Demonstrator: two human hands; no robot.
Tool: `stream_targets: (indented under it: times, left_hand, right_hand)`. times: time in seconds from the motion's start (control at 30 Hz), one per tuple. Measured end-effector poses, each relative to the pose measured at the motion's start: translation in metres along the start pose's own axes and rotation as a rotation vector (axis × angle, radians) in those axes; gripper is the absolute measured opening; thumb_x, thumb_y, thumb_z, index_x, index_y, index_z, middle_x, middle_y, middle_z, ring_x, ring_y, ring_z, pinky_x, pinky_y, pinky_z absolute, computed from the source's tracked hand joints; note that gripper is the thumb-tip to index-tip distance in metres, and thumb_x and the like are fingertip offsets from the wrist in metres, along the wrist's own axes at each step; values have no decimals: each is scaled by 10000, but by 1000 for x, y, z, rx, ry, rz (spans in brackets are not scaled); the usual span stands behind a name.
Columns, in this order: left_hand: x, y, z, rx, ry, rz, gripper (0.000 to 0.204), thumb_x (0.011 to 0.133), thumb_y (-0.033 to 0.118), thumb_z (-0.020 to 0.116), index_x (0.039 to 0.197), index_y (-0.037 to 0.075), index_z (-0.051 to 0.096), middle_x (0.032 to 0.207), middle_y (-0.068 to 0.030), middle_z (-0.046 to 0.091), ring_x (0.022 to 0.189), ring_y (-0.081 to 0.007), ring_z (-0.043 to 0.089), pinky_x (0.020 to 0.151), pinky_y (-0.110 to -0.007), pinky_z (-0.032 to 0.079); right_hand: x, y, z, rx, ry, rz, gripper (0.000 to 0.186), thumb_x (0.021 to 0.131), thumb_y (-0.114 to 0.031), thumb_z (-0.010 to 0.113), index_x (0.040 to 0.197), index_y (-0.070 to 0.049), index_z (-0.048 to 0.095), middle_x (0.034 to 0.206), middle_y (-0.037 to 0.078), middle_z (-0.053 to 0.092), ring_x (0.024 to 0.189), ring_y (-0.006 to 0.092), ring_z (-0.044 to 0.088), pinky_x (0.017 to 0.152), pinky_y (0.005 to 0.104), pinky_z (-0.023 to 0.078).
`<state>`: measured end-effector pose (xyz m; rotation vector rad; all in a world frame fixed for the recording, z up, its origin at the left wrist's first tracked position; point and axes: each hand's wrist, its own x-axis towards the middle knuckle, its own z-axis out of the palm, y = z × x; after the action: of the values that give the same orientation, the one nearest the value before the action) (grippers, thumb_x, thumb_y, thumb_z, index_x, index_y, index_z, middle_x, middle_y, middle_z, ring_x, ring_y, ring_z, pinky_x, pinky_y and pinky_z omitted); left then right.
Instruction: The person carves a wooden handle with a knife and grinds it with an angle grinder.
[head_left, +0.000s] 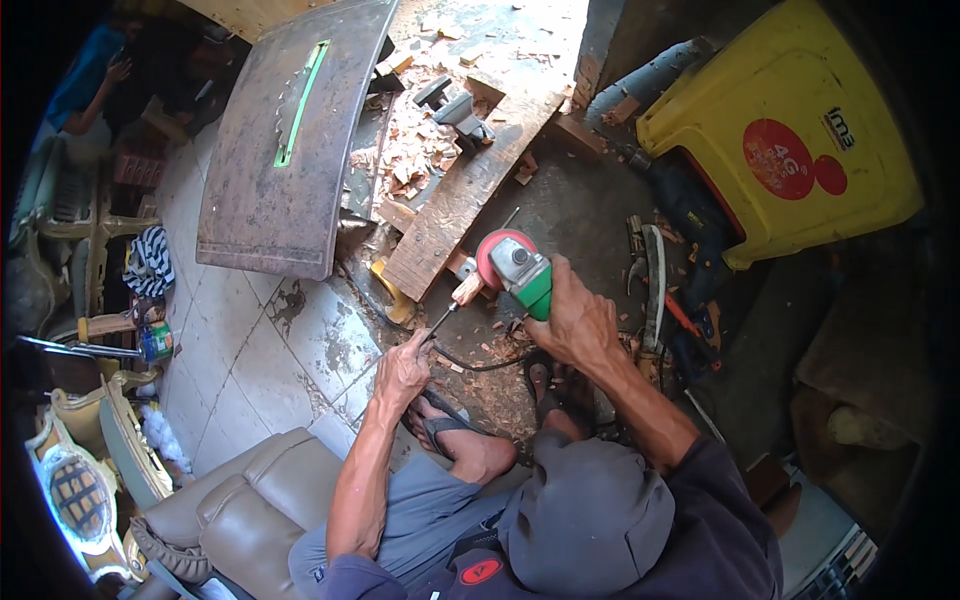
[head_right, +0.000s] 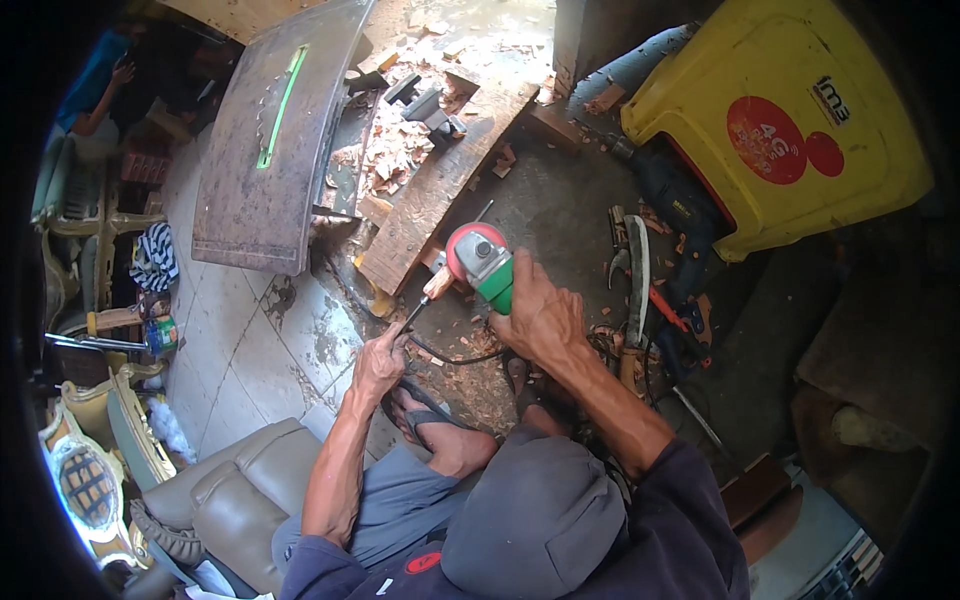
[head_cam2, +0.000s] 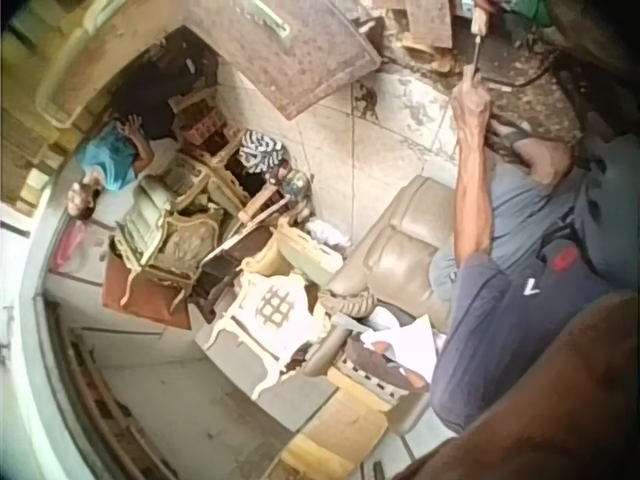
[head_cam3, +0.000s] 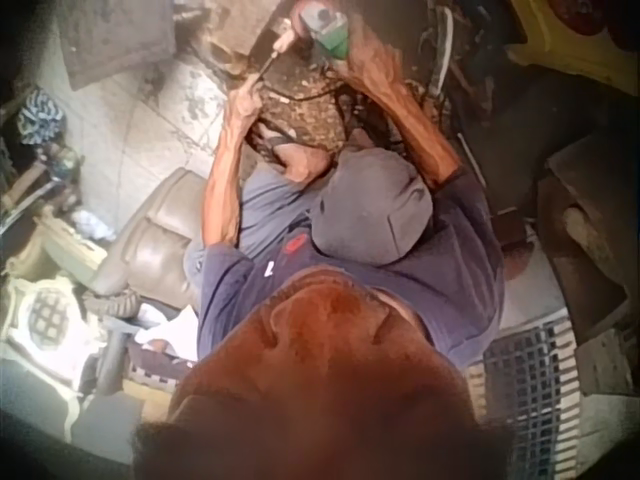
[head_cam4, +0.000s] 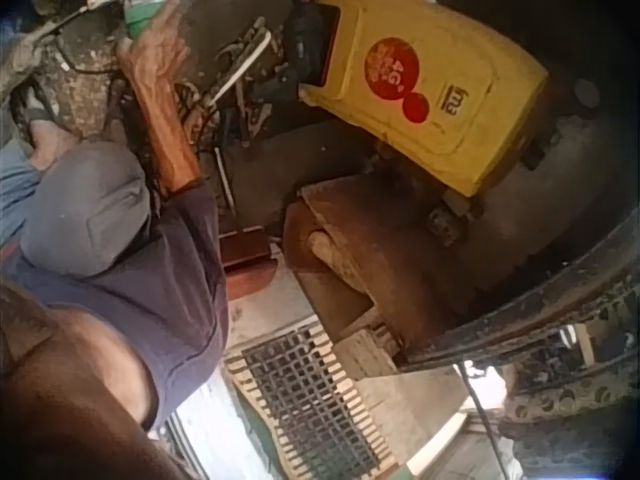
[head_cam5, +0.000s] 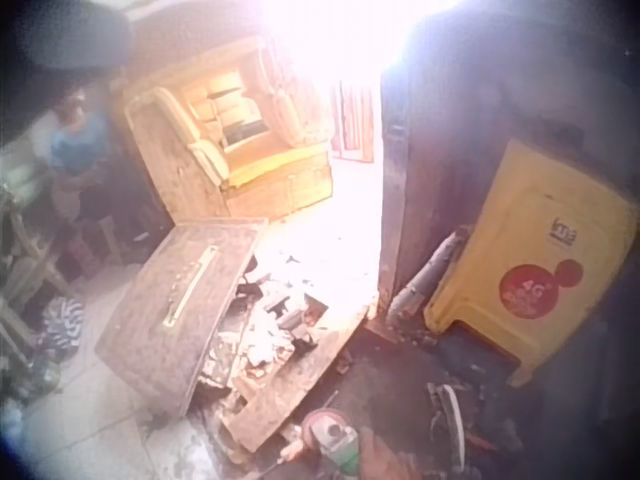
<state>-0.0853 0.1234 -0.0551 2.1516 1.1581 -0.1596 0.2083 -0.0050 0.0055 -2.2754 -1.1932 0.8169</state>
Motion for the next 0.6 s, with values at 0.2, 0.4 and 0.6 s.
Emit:
stream_targets:
  times: [0.2, 0.4, 0.6]
  left_hand:
    - [-2, -6, -2, 59, 13, 0, 346, 978, 171, 550, 1309, 148, 649, 1026, -260, 723, 929, -485, 699, 770, -563, 559]
    - [-1, 0, -2, 126, 62, 69, 442, 884, 101, 548, 1313, 141, 647, 1055, -231, 732, 930, -475, 700, 801, -559, 574]
    - [-3, -5, 2, 188, 70, 67, 513, 851, 74, 563, 1352, 158, 632, 1033, -210, 727, 865, -468, 704, 756, -563, 572]
  right_hand:
    - [3, -3, -4, -7, -21, -27, 773, 786, -248, 745, 1412, 15, 375, 1157, 306, 655, 916, 535, 686, 805, 619, 544]
    - [4, 0, 2, 1, 27, -8, 758, 779, -229, 745, 1399, 15, 383, 1135, 300, 662, 928, 526, 687, 800, 622, 544]
    - [4, -9, 1, 13, 47, 16, 728, 777, -210, 738, 1376, 6, 383, 1119, 307, 657, 912, 539, 681, 795, 631, 540]
